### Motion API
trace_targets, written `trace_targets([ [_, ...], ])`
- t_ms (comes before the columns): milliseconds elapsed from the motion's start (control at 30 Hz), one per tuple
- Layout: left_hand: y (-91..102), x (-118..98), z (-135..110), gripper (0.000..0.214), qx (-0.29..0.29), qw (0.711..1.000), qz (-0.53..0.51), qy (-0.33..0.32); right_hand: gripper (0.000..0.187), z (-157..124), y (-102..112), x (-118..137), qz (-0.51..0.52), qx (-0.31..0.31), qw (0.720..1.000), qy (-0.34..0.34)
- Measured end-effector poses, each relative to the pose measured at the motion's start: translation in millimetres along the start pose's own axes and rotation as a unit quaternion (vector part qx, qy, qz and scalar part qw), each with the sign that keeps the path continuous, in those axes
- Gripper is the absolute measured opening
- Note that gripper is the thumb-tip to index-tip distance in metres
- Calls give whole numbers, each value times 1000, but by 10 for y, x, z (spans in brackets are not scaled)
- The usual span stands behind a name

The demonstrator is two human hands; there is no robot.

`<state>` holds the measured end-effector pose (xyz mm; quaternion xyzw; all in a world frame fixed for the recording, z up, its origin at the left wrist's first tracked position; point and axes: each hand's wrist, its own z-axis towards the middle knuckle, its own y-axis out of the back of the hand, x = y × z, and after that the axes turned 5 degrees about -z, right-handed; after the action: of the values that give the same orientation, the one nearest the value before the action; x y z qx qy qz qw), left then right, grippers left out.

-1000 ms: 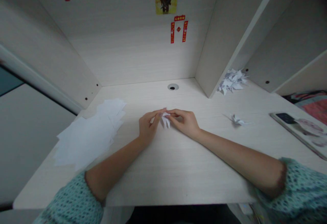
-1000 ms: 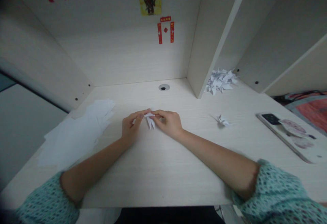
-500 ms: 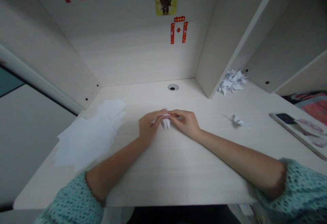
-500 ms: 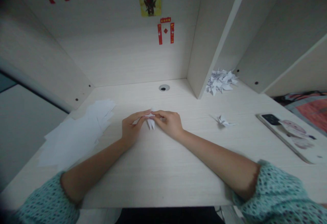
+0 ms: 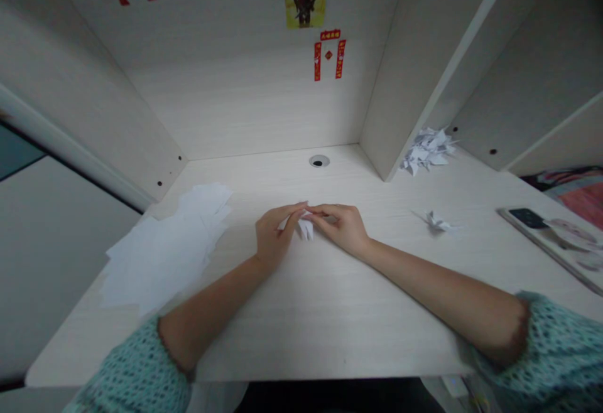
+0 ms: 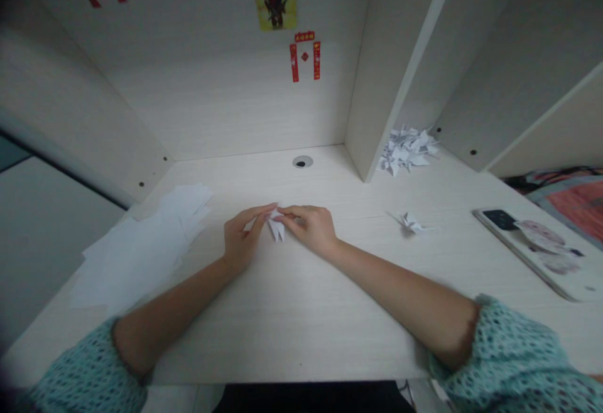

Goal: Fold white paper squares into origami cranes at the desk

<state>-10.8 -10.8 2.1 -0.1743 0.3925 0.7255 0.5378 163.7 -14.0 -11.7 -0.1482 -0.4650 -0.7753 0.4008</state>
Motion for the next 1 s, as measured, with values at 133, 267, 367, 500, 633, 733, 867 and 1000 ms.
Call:
trace_targets([
  [133,4,2,9,20,13,1000,-2,17,21,-10,-4,-22,5,-15,1000,-13],
  [267,-15,38,1,24,10,1000,6,20,20,-18,-13,-42,12,-46,999,-19],
  [367,-29,50,-11,20,9,1000,-16,7,19,-17,-16,-47,9,-53,998,-12],
  [500,-31,23,-6,15,21,999,-47,0,19,-12,-16,-43,10,-45,999,-16],
  [633,-36,-4,4,15,16,999,-49,7,18,-13,-17,-43,13,-46,999,-24],
  [733,-43,-13,3,17,11,999,-43,15,18,-14,-12,-43,14,-49,998,-24],
  [867,-50,-28,5,19,14,998,-53,40,18,-8,-2,-38,11,-49,999,-20],
  [1000,-48,-37,15,22,14,996,-61,63,18,-3,-10,-42,17,-57,998,-29],
])
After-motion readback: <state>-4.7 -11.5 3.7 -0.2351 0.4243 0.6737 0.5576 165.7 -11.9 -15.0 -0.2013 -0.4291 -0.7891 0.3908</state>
